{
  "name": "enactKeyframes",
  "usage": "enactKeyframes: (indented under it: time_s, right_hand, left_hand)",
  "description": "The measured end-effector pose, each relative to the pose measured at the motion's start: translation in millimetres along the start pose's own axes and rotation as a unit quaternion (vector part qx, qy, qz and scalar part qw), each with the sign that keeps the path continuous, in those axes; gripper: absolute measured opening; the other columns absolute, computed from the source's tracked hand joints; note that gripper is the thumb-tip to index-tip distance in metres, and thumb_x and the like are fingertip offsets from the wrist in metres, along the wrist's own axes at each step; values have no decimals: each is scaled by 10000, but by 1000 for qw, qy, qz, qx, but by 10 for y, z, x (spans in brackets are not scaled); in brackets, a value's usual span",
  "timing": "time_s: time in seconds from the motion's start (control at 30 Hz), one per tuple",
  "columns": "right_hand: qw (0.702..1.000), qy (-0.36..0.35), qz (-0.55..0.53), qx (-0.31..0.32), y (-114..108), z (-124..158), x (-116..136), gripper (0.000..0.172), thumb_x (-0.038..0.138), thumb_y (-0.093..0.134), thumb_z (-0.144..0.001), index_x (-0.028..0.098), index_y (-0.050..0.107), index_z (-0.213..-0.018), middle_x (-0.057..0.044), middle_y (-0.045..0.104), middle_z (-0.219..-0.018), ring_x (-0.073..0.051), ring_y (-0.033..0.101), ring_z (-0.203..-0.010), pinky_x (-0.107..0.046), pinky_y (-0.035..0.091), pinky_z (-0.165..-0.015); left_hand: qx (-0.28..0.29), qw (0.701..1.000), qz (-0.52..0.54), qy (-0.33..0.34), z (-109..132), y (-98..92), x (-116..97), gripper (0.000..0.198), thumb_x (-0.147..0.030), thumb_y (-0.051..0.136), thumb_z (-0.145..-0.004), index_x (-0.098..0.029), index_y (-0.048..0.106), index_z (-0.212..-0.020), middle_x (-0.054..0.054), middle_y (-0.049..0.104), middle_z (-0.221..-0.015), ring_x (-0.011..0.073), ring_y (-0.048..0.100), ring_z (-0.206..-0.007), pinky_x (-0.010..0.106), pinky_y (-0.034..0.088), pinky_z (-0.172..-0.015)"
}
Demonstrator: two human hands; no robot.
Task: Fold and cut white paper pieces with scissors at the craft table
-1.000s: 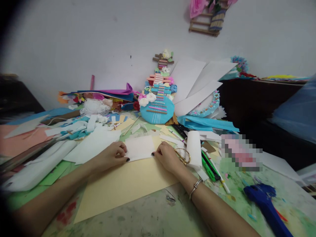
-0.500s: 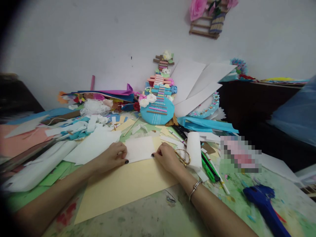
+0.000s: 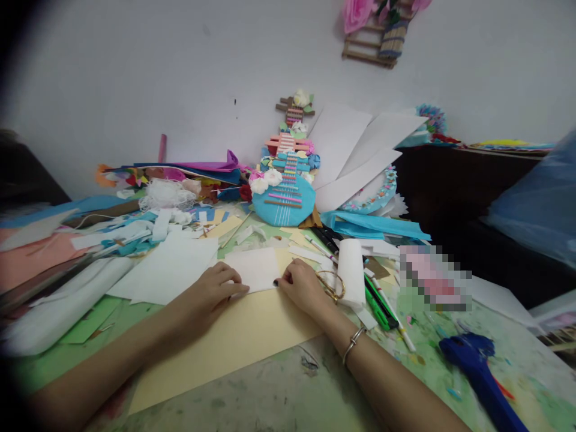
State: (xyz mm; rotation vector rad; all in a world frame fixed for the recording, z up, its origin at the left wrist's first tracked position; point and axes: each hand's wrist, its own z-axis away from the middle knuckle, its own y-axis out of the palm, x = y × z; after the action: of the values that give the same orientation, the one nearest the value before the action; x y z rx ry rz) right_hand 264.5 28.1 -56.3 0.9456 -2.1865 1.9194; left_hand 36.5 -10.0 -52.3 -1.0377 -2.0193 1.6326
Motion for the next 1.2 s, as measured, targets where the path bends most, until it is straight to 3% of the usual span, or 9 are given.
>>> enactKeyframes:
  time_s: [0.27,0.47,0.63,0.77,1.2]
  right_hand:
    - [1000,4,-5,-4,-11,16,22,141,157,585,-758,159,536,-625,-34,566,-724,-146,514,-692,-243,356,-617]
    - [1000,-10,-12,-9,29,12,-23,161,137,549,-777,164,512,-623,-31,553,-730,-145,507,-702,-249,351,-633]
    - [1000,-17,-16,-7,47,5,-54,168,155,554,-789,166,511,-627,-31,548,-738,-147,506,-710,-252,348,-637]
    - [1000,-15,-17,-1,36,5,-42,185,182,553,-803,165,520,-621,-37,547,-741,-151,510,-714,-258,351,-641]
    - [1000,4,-26,-8,47,-20,-44,183,208,553,-799,162,524,-625,-28,545,-716,-144,496,-685,-253,325,-610]
  left_hand:
    - [39,997,-61,-12,-41,-6,-129,243,-170,402,-866,-182,581,-1029,93,554,-958,220,472,-880,368,397,-750]
    - [12,995,25,-92,7,-26,27,220,-127,414,-819,-185,582,-949,69,540,-981,189,514,-898,312,427,-774]
    - [-12,986,88,-138,-2,-32,105,295,-197,496,-774,-182,569,-1060,78,573,-1018,209,521,-965,330,420,-828]
    - [-9,973,140,-183,-29,-15,131,284,-253,511,-765,-165,568,-1029,75,590,-954,198,539,-866,329,428,-761]
    - [3,950,218,-223,-40,19,156,381,-275,558,-711,-210,552,-1086,29,590,-899,165,529,-769,275,398,-681]
